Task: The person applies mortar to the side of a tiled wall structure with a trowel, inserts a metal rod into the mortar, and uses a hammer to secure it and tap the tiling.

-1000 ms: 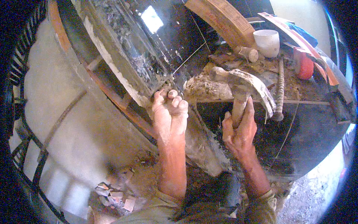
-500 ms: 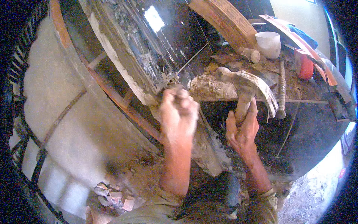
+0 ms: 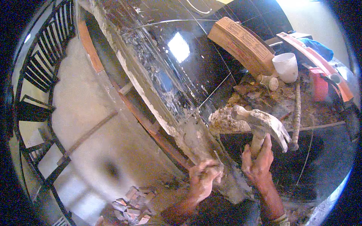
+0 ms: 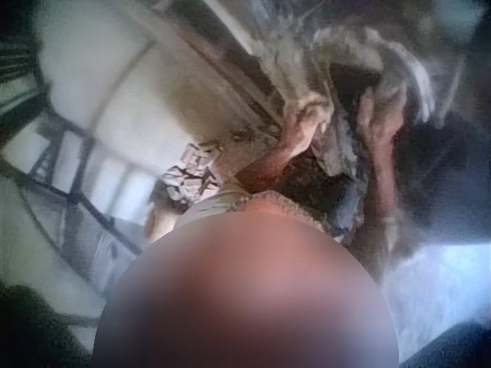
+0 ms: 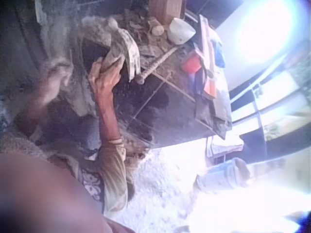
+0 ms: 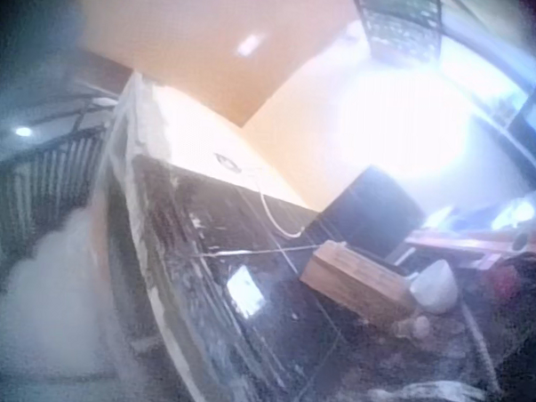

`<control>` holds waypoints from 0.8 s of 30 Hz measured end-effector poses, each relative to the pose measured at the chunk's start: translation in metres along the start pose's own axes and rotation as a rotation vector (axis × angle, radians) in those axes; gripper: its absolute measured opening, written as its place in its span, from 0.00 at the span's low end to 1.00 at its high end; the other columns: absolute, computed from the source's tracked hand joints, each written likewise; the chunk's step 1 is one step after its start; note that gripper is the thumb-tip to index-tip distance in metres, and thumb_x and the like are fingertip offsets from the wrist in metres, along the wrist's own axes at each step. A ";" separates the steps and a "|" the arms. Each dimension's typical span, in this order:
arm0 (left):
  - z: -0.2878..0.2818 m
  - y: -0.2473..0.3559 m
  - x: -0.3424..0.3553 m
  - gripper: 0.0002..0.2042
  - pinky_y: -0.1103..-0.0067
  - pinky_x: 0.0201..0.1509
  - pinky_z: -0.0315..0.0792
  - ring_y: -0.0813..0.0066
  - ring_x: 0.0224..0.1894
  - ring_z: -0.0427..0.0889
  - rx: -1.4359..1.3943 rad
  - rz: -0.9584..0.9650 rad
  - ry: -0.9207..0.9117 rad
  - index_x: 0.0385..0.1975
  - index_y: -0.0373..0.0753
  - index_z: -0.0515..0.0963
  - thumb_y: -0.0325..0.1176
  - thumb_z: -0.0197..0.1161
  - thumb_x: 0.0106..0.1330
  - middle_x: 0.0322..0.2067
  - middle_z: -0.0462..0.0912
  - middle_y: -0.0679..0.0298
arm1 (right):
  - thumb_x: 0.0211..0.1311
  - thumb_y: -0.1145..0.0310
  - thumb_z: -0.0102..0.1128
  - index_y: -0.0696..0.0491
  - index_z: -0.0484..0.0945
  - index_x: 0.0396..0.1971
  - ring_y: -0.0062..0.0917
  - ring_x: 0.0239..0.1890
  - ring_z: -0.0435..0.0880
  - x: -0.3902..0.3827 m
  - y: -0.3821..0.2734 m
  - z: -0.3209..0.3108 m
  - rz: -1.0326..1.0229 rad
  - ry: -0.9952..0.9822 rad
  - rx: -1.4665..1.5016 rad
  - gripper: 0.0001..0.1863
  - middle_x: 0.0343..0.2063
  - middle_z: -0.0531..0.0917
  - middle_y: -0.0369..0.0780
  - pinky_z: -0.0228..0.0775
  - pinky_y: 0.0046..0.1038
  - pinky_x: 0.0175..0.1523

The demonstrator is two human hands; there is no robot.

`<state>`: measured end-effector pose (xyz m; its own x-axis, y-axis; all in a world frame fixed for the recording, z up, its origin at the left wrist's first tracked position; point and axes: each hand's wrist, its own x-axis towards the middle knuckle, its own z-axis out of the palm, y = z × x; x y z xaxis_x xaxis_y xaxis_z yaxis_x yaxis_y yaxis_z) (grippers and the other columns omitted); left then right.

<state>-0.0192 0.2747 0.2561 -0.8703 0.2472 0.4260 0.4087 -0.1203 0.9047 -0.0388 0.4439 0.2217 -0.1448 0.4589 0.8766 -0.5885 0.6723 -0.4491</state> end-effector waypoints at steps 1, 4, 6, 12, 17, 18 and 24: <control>-0.004 -0.005 0.001 0.07 0.81 0.28 0.69 0.82 0.22 0.73 0.175 -0.032 -0.061 0.38 0.33 0.76 0.25 0.58 0.61 0.24 0.77 0.66 | 0.52 0.75 0.61 0.73 0.56 0.56 0.46 0.25 0.79 0.000 0.001 -0.001 0.002 0.003 0.002 0.34 0.29 0.78 0.55 0.72 0.39 0.30; -0.014 -0.015 0.002 0.07 0.82 0.30 0.70 0.82 0.24 0.75 0.376 0.050 -0.055 0.36 0.33 0.77 0.26 0.60 0.60 0.25 0.79 0.66 | 0.52 0.77 0.61 0.73 0.56 0.56 0.46 0.25 0.80 -0.002 -0.003 -0.003 0.042 -0.054 0.034 0.34 0.30 0.78 0.56 0.72 0.38 0.31; -0.013 -0.025 0.007 0.08 0.81 0.30 0.72 0.80 0.25 0.77 0.483 0.093 -0.074 0.36 0.32 0.78 0.28 0.62 0.58 0.25 0.81 0.64 | 0.53 0.76 0.60 0.72 0.56 0.56 0.45 0.26 0.80 -0.002 -0.002 -0.005 0.065 -0.065 0.025 0.34 0.32 0.78 0.56 0.73 0.37 0.32; 0.001 -0.026 0.015 0.05 0.81 0.32 0.70 0.82 0.28 0.74 0.553 0.191 -0.059 0.34 0.34 0.77 0.26 0.61 0.59 0.26 0.79 0.65 | 0.55 0.74 0.58 0.68 0.56 0.59 0.44 0.31 0.81 0.004 -0.006 -0.014 0.134 -0.117 0.074 0.33 0.36 0.78 0.55 0.73 0.36 0.38; 0.012 -0.021 0.021 0.06 0.76 0.37 0.74 0.73 0.31 0.80 0.532 0.435 -0.050 0.34 0.32 0.77 0.26 0.61 0.59 0.28 0.81 0.58 | 0.55 0.71 0.58 0.66 0.56 0.60 0.41 0.34 0.82 -0.004 -0.013 -0.036 0.196 -0.125 -0.011 0.34 0.36 0.79 0.54 0.73 0.33 0.42; 0.017 -0.019 0.022 0.06 0.76 0.37 0.74 0.73 0.31 0.80 0.519 0.430 -0.062 0.34 0.32 0.77 0.26 0.61 0.59 0.28 0.81 0.58 | 0.55 0.69 0.58 0.66 0.56 0.60 0.40 0.35 0.82 -0.005 -0.017 -0.045 0.248 -0.138 -0.014 0.35 0.36 0.79 0.53 0.73 0.32 0.42; 0.023 -0.030 0.025 0.12 0.69 0.51 0.70 0.61 0.41 0.79 0.543 0.315 0.033 0.40 0.34 0.77 0.33 0.64 0.59 0.36 0.81 0.56 | 0.49 0.66 0.62 0.66 0.62 0.57 0.29 0.32 0.78 0.001 -0.024 -0.067 0.245 -0.389 0.086 0.36 0.33 0.79 0.44 0.70 0.27 0.37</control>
<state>-0.0468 0.3064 0.2400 -0.6896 0.2486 0.6802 0.7209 0.3251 0.6121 0.0285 0.4672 0.2216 -0.5654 0.3350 0.7537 -0.5610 0.5137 -0.6492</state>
